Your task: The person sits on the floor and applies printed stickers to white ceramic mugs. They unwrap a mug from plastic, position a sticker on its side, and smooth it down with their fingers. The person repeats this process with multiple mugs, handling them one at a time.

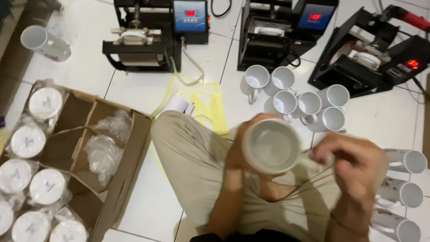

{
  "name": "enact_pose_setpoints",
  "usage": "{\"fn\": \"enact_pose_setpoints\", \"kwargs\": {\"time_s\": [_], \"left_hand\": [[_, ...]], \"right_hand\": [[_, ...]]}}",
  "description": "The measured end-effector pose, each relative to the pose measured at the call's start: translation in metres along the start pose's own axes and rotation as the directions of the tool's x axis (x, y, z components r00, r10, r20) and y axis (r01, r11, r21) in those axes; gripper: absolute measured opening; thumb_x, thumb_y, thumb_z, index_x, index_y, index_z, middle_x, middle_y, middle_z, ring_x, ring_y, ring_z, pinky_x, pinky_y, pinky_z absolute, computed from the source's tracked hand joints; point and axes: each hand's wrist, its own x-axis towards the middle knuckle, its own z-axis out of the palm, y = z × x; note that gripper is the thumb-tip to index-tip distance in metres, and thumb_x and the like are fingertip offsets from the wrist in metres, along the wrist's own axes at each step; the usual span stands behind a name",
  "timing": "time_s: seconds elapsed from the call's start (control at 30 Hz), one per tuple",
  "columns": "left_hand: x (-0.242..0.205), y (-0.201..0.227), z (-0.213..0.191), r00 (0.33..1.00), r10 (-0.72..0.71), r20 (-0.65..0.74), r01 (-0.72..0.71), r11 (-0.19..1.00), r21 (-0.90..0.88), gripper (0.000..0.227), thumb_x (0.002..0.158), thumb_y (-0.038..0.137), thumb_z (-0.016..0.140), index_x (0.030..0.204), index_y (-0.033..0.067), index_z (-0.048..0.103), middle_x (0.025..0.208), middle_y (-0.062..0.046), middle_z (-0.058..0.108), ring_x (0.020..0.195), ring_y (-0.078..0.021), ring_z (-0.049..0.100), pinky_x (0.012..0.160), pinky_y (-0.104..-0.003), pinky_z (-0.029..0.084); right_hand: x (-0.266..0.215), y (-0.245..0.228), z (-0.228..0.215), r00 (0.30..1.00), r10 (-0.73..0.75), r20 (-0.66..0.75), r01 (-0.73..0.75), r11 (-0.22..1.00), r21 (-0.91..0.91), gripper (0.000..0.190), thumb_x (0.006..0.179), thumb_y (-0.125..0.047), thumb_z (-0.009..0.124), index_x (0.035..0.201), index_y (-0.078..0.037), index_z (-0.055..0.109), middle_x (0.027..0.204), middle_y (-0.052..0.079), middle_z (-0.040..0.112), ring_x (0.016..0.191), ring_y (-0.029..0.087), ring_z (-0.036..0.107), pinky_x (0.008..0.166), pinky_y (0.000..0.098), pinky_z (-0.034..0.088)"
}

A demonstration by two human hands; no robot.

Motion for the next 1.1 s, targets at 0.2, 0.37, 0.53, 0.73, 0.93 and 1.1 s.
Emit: {"fn": "enact_pose_setpoints", "kwargs": {"time_s": [0.2,0.37,0.53,0.73,0.93,1.1], "left_hand": [[0.008,-0.066,0.025,0.922,-0.063,0.382,-0.022,0.977,0.214,0.105,0.055,0.033,0.096,0.143,0.0045,0.046,0.133,-0.01,0.064,0.12,-0.0281,0.069,0.108,-0.036,0.062],[0.008,-0.067,0.025,0.905,-0.134,0.403,0.145,0.989,0.005,0.092,0.059,0.03,0.095,0.136,0.0098,0.049,0.121,-0.001,0.062,0.113,-0.0151,0.061,0.103,-0.026,0.047],[0.005,-0.079,0.013,0.919,-0.156,0.362,0.157,0.987,0.025,0.1,0.057,0.027,0.095,0.141,0.0057,0.046,0.133,-0.007,0.059,0.125,-0.0213,0.06,0.113,-0.031,0.048],[0.007,-0.072,0.0,0.929,-0.206,0.308,0.191,0.979,0.077,0.09,0.058,0.024,0.093,0.136,0.0082,0.051,0.127,-0.004,0.061,0.12,-0.0189,0.06,0.107,-0.03,0.047],[0.009,-0.067,-0.027,0.925,-0.308,0.225,0.266,0.944,0.196,0.093,0.063,0.029,0.091,0.144,0.0094,0.05,0.142,-0.008,0.059,0.134,-0.0224,0.055,0.113,-0.035,0.045],[0.003,-0.07,-0.061,0.916,-0.399,0.033,0.359,0.856,0.372,0.092,0.06,0.019,0.091,0.144,0.0113,0.055,0.137,-0.019,0.063,0.134,-0.0375,0.055,0.115,-0.05,0.04]], "right_hand": [[-0.056,0.018,-0.044,0.858,0.512,-0.041,-0.493,0.798,-0.347,0.051,0.104,-0.039,0.049,0.076,-0.001,0.067,0.06,0.009,0.067,0.049,0.015,0.053,0.049,0.0276,0.045],[-0.075,0.042,-0.049,0.827,0.553,-0.099,-0.56,0.797,-0.225,0.042,0.104,-0.02,0.058,0.067,0.0,0.058,0.059,0.008,0.056,0.05,0.016,0.05,0.047,0.0259,0.038],[-0.058,0.045,-0.031,0.827,0.548,-0.125,-0.56,0.788,-0.254,0.04,0.105,-0.023,0.06,0.071,-0.002,0.06,0.055,0.008,0.055,0.05,0.014,0.045,0.051,0.0249,0.037],[-0.05,0.051,-0.021,0.805,0.591,-0.051,-0.592,0.795,-0.135,0.037,0.109,-0.021,0.053,0.081,0.001,0.06,0.066,0.012,0.061,0.055,0.019,0.06,0.05,0.0284,0.049],[-0.048,0.083,0.009,0.836,0.543,-0.08,-0.546,0.837,-0.032,0.032,0.11,-0.021,0.052,0.085,-0.002,0.057,0.068,0.007,0.054,0.06,0.017,0.056,0.056,0.0271,0.047],[-0.06,0.182,0.054,0.848,0.483,-0.22,-0.464,0.876,0.135,0.026,0.113,-0.016,0.05,0.093,-0.003,0.061,0.074,0.005,0.05,0.062,0.015,0.054,0.057,0.0299,0.048]]}}
